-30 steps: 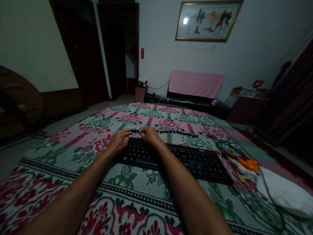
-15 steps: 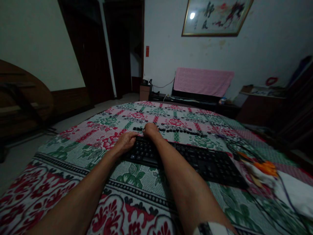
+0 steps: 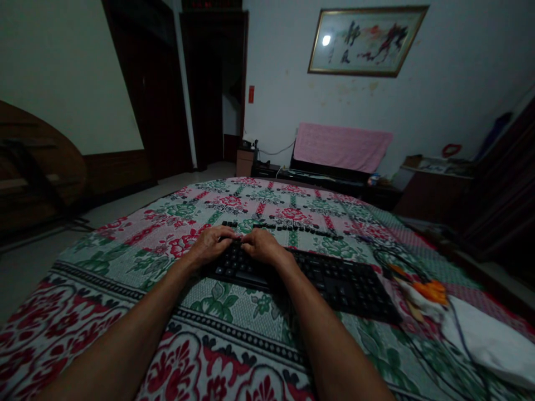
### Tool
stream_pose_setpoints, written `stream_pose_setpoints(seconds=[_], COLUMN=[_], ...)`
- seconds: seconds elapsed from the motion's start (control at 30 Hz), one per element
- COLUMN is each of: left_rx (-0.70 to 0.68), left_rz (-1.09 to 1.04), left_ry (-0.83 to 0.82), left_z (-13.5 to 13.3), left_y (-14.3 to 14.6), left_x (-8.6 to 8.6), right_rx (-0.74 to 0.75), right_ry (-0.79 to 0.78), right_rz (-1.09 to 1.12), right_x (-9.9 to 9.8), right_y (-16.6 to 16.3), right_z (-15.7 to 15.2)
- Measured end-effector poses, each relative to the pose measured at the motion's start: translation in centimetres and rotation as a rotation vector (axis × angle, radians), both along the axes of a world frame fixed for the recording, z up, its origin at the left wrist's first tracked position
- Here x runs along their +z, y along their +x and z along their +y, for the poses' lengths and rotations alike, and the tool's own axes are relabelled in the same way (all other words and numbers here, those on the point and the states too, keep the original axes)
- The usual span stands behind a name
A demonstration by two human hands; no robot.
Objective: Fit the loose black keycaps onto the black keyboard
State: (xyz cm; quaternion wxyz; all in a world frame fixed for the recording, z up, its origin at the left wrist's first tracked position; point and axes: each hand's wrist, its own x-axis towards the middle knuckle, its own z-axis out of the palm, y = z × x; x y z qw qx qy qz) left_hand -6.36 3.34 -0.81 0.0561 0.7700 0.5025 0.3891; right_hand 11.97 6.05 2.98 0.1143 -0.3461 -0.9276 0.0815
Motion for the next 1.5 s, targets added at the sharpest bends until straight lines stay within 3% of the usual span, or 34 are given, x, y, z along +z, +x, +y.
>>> stream_pose_setpoints(seconds=[0.33,0.47,0.7,1.0,1.23,1.5], left_rx=[-0.059,-0.076,-0.092,-0.03,-0.054,-0.038], left_rz=[0.076,0.095,0.105,-0.021,0.028,0.149], left_ry=[-0.007,-0.02,-0.04,-0.04,-0.026,-0.027], left_z=[-0.5,-0.5,-0.6,-0.4,-0.2,-0.2], left_y=[0.4,0.3,0.3,0.7,0.6,0.6], left_x=[-0.1,-0.3,-0.3,-0.3,-0.2,-0.1], right_rx=[-0.128,-0.141,-0.031,-0.171,-0.25,-0.244], right_ry=[0.117,0.103,0.048,0.025,-0.066,-0.048], right_rz=[-0.136,-0.129,0.009,0.11,0.052,0.052], right_x=[-0.1,0.0,-0.6,-1.4,-0.7,-0.6], right_y=[-0.9,-1.0,-0.1,-0.6,-1.1,-1.2], right_z=[-1.3,-1.2,0.1,0.4,0.3,0.4])
